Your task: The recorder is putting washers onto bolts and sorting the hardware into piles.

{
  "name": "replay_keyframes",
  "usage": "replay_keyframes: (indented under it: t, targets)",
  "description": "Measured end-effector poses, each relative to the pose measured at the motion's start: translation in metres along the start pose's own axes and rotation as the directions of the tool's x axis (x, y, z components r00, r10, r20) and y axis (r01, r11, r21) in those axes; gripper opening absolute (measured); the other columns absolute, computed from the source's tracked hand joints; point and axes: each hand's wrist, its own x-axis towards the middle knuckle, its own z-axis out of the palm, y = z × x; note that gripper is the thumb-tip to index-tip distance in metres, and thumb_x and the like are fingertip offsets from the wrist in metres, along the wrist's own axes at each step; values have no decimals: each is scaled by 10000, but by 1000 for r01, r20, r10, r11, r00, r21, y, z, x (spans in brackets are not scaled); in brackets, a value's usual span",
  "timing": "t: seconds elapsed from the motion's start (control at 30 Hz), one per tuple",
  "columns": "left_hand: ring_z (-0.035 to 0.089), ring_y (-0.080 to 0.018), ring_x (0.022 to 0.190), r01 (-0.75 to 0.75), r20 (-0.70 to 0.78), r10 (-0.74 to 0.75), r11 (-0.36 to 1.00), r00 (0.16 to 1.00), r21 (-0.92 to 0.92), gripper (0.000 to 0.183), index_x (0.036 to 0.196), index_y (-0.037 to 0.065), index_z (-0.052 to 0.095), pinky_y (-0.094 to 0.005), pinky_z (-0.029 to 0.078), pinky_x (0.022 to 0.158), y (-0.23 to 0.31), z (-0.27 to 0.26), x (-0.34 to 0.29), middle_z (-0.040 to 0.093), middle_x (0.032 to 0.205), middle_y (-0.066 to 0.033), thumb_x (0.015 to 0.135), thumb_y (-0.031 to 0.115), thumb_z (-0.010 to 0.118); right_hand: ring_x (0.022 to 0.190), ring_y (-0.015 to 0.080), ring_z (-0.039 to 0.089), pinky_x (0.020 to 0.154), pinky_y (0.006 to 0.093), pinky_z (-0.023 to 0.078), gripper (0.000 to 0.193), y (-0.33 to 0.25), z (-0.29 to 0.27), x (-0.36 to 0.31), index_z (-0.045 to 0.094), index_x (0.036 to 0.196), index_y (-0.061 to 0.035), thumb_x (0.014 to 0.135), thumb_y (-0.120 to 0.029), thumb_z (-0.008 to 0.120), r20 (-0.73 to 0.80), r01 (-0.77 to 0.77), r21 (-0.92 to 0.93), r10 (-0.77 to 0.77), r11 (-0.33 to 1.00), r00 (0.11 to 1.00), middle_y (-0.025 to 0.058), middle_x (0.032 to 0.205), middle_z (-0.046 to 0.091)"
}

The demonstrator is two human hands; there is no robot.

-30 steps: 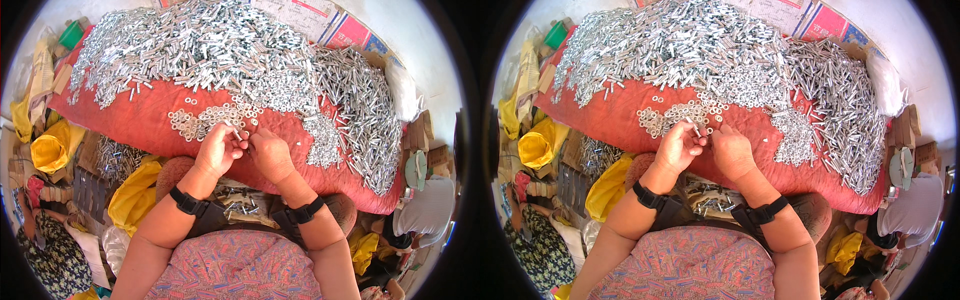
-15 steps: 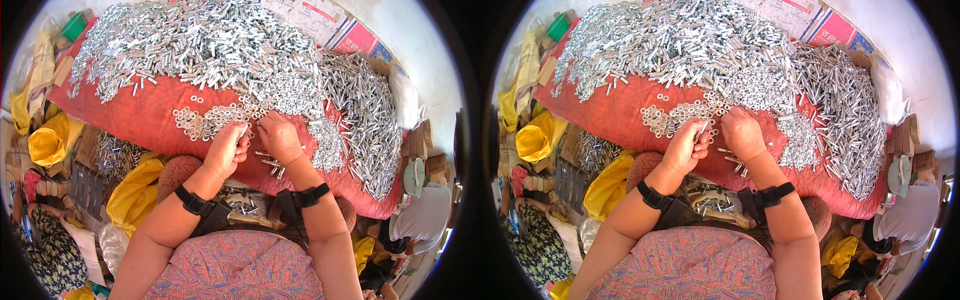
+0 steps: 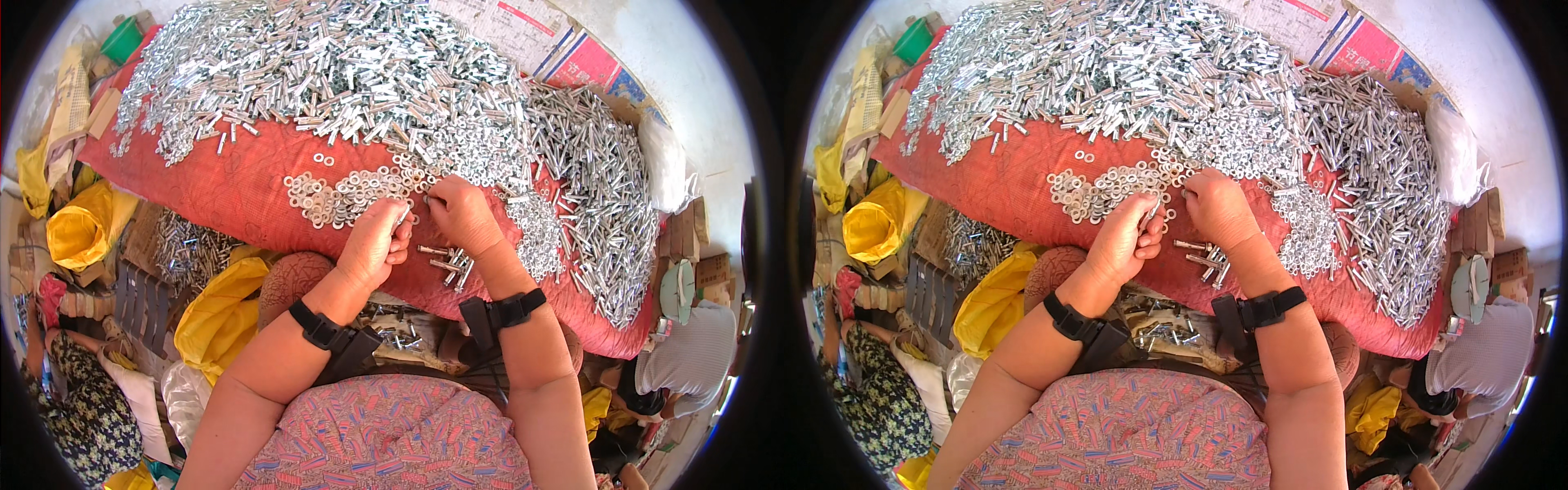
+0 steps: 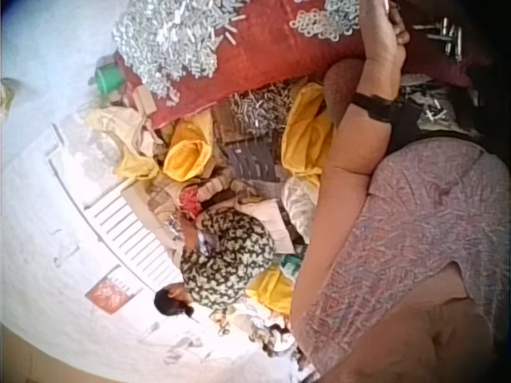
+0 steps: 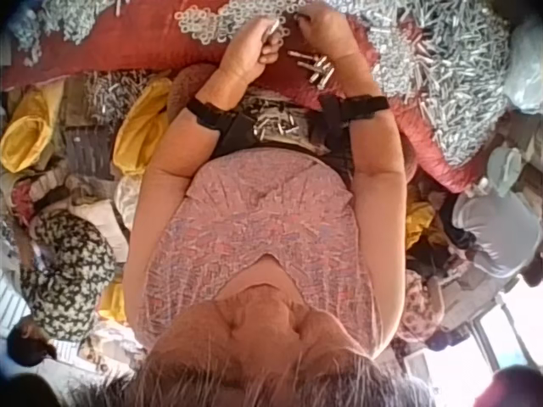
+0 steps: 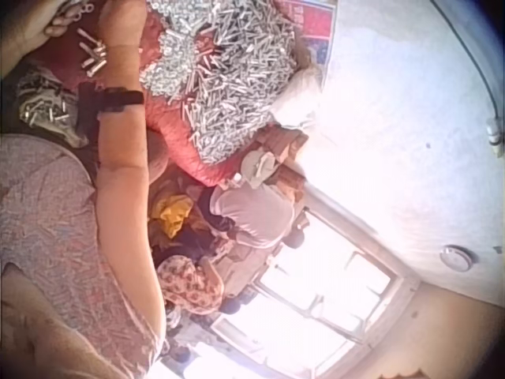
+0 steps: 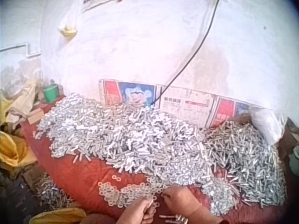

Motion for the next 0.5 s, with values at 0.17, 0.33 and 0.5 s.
replay_keyframes:
  t: [0.17, 0.33, 0.5]
  targets:
    - [361, -53, 487, 8, 1, -8, 999, 1000, 41, 149, 850, 92, 529, -198, 272, 414, 1, 2, 0, 467, 643, 23, 924, 221, 526, 795, 356, 602, 698, 407, 495, 44, -8, -1, -4, 631, 823, -2, 783, -19, 637, -54, -5, 6, 5, 1000, 999, 148, 818, 598]
    - [367, -55, 492, 20, -7, -19, 999, 1000, 44, 144, 845, 94, 525, -198, 270, 411, 2, 2, 0, 473, 649, 19, 925, 214, 523, 784, 361, 596, 682, 430, 501, 65, -9, -4, -9, 586, 761, -20, 796, -54, 628, 38, 50, -24, -49, 998, 998, 151, 806, 569]
    - [370, -55, 497, 15, 3, -15, 999, 1000, 46, 143, 846, 93, 526, -198, 276, 416, 2, 0, 0, 476, 652, 18, 927, 210, 519, 791, 370, 595, 704, 435, 504, 52, -10, -3, -10, 585, 770, -13, 796, -40, 621, 51, 5, -19, -4, 1000, 999, 166, 806, 569]
